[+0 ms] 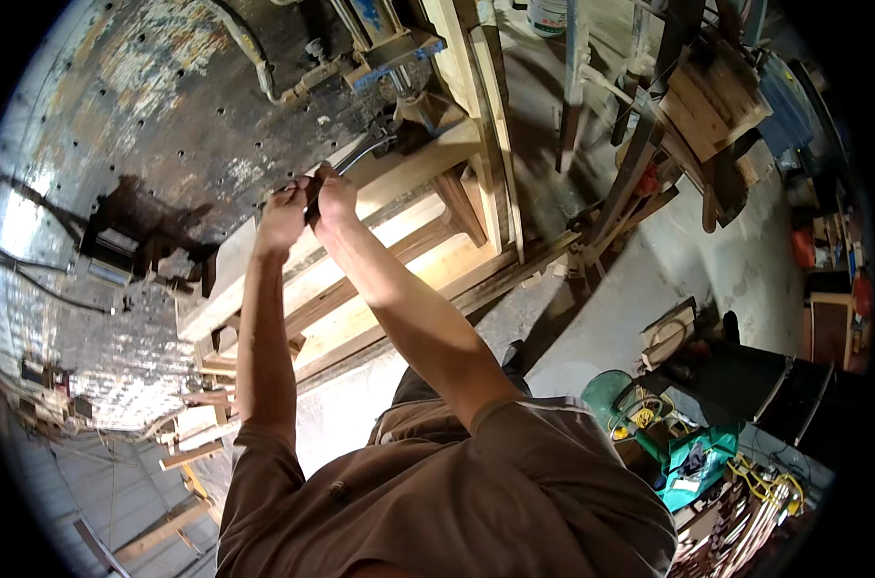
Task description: The person assembles wooden furniture components by tightening a bolt with a wrench, drilling pilot holes into a frame, and applying glue to joints with a small brush.
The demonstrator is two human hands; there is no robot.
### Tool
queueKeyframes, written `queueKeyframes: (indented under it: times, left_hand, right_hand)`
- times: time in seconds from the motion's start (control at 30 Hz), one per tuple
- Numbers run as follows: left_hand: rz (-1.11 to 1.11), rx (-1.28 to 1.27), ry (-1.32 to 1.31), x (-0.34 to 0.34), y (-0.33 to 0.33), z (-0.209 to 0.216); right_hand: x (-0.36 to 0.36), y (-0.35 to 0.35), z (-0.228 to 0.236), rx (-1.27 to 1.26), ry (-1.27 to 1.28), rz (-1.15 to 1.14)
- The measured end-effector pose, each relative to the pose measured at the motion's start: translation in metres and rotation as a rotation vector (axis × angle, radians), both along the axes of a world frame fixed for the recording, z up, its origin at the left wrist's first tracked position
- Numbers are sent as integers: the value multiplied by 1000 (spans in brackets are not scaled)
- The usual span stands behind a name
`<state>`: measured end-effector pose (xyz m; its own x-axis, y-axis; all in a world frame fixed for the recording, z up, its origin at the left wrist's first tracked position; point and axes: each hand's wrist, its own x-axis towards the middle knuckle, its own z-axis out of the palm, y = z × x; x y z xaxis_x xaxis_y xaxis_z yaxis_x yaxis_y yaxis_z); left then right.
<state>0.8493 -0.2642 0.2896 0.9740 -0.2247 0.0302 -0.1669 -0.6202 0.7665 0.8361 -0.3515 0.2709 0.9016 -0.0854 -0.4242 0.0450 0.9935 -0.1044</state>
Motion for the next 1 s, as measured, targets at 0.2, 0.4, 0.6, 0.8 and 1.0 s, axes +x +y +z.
queueKeyframes:
  times: [0.2,0.4,0.6,0.8,1.0]
  left_hand:
    - [335,-119,283,-39,-18,7]
    - [301,-117,-5,-35,-21,7]
    - [291,-81,-70,-2,-3,-4]
    - [194,-119,-5,29,5,-4]
    - [261,-70,22,17,-4,3]
  right_hand:
    - [-51,-25,10,-245,-125,187]
    - [-93,-60,3,-700,42,221]
    - [-82,-115,-68,-945,194,48]
    - [-53,-126,-95,-1288,136,53]
    - [-54,-122,-94,-1146,83,-14]
